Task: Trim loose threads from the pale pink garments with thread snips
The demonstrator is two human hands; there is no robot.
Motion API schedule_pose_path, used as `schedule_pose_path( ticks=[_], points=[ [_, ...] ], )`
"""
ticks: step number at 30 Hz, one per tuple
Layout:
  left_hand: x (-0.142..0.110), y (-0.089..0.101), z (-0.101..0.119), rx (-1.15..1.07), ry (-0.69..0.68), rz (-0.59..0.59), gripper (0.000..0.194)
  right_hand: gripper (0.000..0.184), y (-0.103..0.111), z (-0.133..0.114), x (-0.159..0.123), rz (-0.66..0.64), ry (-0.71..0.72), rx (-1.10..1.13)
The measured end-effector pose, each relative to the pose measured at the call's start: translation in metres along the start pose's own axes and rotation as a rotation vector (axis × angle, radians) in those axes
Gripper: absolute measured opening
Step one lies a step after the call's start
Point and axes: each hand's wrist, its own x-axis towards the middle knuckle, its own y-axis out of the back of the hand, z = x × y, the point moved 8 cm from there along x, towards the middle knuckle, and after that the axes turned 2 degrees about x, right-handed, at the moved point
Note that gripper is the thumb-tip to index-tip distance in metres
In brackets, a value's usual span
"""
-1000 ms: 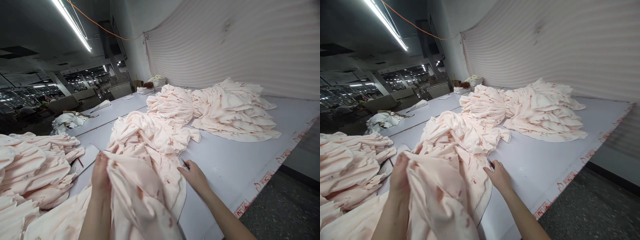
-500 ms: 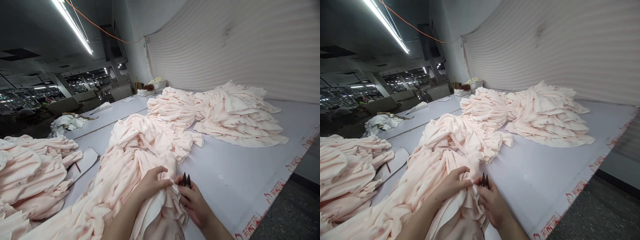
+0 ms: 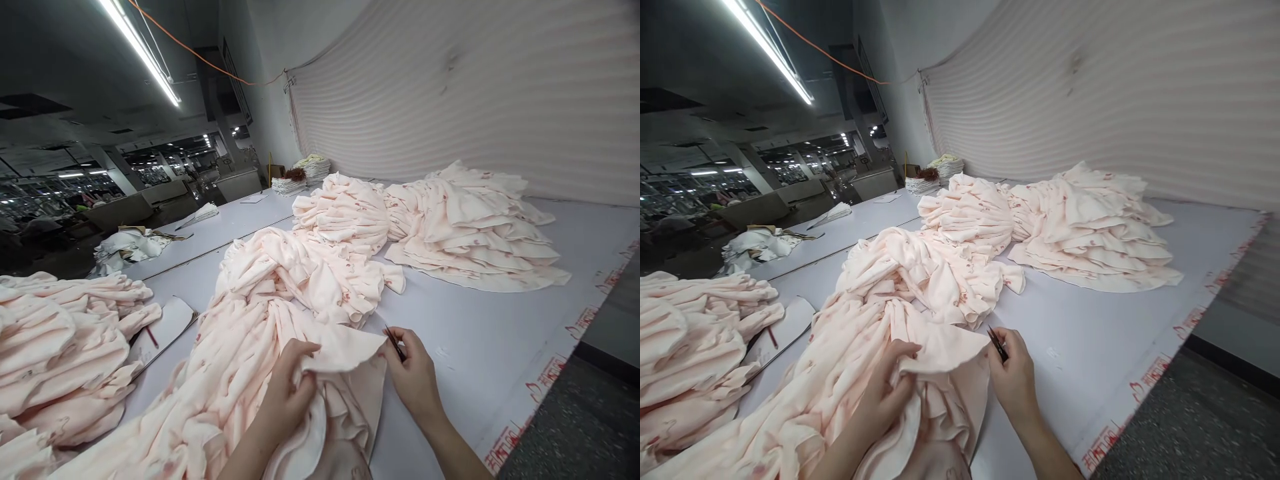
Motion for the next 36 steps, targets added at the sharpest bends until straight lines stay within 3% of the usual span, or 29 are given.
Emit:
schedule_pose_path(
  ticks=[3,9,11,15,18,24,36],
  points=[
    [-0.005,-0.008,0.010,0.229,-0.111,-0.084,0.034,0.015,-0.001,-0.014,-0.003,0.000,0.085,-0.071],
    [-0.008,0.001,0.010,0.079,-0.101,0.034,0.016,0.007,-0.005,-0.038,-0.016,-0.068,0.135,-0.144],
    [-0.012,-0.002,0.014,0.112,-0.176,0.026,0.018,0.011,-0.009,-0.046,-0.023,-0.177,0.115,-0.051],
    [-0.021,-0.005,0.023,0.243,-0.352,0.078,0.023,0.018,-0.023,-0.056,-0.041,-0.542,0.020,0.117],
    [-0.025,-0.005,0.024,0.330,-0.386,0.138,0.025,0.019,-0.028,-0.059,-0.051,-0.676,-0.005,0.108],
    [-0.026,-0.010,0.025,0.416,-0.402,0.101,0.024,0.018,-0.038,-0.071,-0.064,-0.734,0.059,0.111],
    [-0.022,-0.011,0.026,0.395,-0.403,0.082,0.024,0.017,-0.034,-0.077,-0.063,-0.695,0.119,0.029]
  ],
)
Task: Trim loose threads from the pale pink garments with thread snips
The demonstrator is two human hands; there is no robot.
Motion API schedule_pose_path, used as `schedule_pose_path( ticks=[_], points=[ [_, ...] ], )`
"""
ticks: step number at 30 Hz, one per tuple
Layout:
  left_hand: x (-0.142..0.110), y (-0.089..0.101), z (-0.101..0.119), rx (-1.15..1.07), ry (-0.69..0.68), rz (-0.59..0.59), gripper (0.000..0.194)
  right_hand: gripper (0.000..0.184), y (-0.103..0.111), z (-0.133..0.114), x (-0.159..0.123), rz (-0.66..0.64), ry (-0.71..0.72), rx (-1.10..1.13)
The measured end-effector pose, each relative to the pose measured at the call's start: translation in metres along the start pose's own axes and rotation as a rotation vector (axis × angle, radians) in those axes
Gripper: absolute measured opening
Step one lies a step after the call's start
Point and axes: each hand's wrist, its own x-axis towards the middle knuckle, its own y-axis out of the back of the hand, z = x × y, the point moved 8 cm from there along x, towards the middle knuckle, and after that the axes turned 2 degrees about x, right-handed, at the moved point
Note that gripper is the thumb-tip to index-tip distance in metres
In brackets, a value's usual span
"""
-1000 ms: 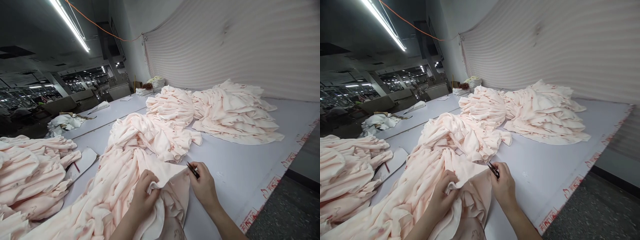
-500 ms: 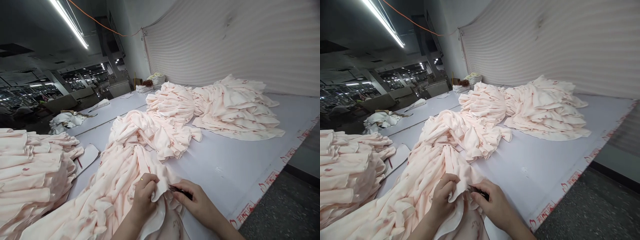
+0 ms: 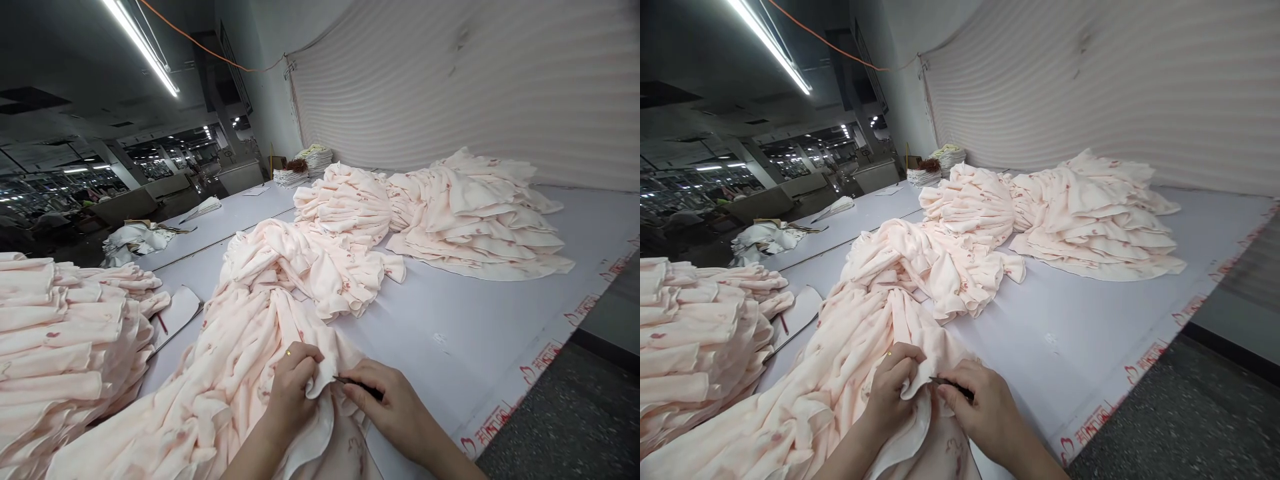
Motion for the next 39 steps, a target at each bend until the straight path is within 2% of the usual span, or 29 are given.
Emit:
schedule_pose_path(
  ticks=[5,9,12,14,16,19,22,28,31,34,36,39],
  points=[
    [0.002,0.001,0.001,-0.004,0.013,-0.004,0.023,0.015,0.000,0.001,0.001,0.005,0.007,0.009],
    [0.002,-0.001,-0.002,-0.047,0.072,-0.005,0.026,0.017,0.003,0.009,-0.001,0.116,-0.005,0.064],
    [0.002,-0.004,-0.014,-0.117,0.243,-0.005,0.023,0.025,-0.003,0.015,0.001,0.194,-0.028,0.106],
    [0.000,-0.008,-0.025,-0.188,0.402,-0.032,0.012,0.027,-0.006,0.012,0.005,0.250,0.025,0.099],
    [-0.003,-0.012,-0.031,-0.276,0.495,-0.068,0.001,0.022,-0.007,0.007,0.013,0.303,0.097,0.087],
    [-0.004,-0.015,-0.033,-0.402,0.540,-0.095,0.008,0.011,-0.011,0.005,0.026,0.305,0.134,0.128],
    [-0.007,-0.016,-0.037,-0.480,0.638,-0.112,0.018,0.020,-0.012,0.013,0.036,0.295,0.065,0.242],
    [-0.007,-0.021,-0.038,-0.607,0.732,-0.148,0.026,0.023,0.000,0.018,0.042,0.405,-0.011,0.390],
    [-0.009,-0.018,-0.041,-0.640,0.756,-0.070,0.025,0.021,0.005,0.014,0.040,0.367,-0.016,0.375],
    [-0.011,-0.016,-0.042,-0.672,0.763,-0.002,0.023,0.021,0.003,0.009,0.031,0.231,-0.017,0.209],
    [-0.011,-0.018,-0.040,-0.695,0.761,-0.004,0.023,0.020,0.000,0.009,0.025,0.170,-0.024,0.078],
    [-0.010,-0.021,-0.037,-0.708,0.752,-0.024,0.022,0.020,-0.002,0.009,0.020,0.189,-0.017,-0.032]
  ],
)
